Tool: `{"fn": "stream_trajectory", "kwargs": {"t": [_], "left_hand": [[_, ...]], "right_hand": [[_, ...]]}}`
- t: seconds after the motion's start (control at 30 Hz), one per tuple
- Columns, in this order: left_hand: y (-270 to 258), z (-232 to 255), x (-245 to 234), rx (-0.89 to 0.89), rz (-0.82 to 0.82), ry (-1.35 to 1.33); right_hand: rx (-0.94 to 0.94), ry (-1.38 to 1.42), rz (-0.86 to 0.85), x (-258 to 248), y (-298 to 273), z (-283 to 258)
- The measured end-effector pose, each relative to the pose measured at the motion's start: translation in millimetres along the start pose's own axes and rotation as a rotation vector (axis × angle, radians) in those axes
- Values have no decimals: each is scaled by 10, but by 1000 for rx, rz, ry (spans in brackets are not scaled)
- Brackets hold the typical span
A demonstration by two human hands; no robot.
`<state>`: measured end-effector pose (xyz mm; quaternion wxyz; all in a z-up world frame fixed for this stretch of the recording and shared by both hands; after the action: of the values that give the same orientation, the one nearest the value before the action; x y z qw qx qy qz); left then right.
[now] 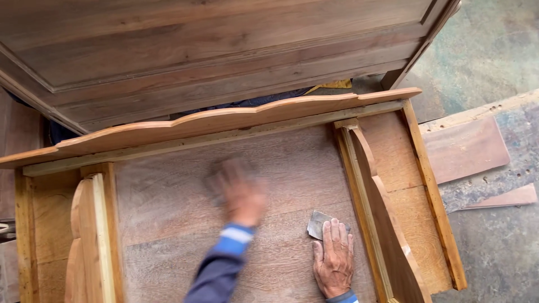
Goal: Sand the surfaces of a wooden cabinet or furniture piece using sandpaper.
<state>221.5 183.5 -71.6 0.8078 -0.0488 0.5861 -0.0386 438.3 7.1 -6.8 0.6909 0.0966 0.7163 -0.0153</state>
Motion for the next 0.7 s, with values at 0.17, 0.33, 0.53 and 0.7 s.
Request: {"fn": "stream_trajectory", "kwargs": {"t": [0.17, 0.33, 0.53, 0.7], "left_hand": [[247, 1592, 92, 429, -78, -585], [61, 192, -593, 353, 33, -449], [-1824, -1480, -1083, -89, 263, -230], [-2664, -1374, -742, -163, 315, -304]], "right_hand": [[-31, 6, 57, -32, 63, -38], [-137, 46, 94, 35, 258, -138], [-775, 203, 185, -12, 1288, -1997], [-1121, 269, -57, 403, 1556, -3999]]}}
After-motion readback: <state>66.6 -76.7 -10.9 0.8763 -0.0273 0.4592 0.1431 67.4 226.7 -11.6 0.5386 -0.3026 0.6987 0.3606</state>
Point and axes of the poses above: each hand's wrist, its own y-axis towards the middle knuckle, its own x-axis out of the palm, z = x × y, the point moved 3 cm from there along y, towards the middle knuckle, and after that the axes turned 15 degrees about -y, right-handed, at the moved point
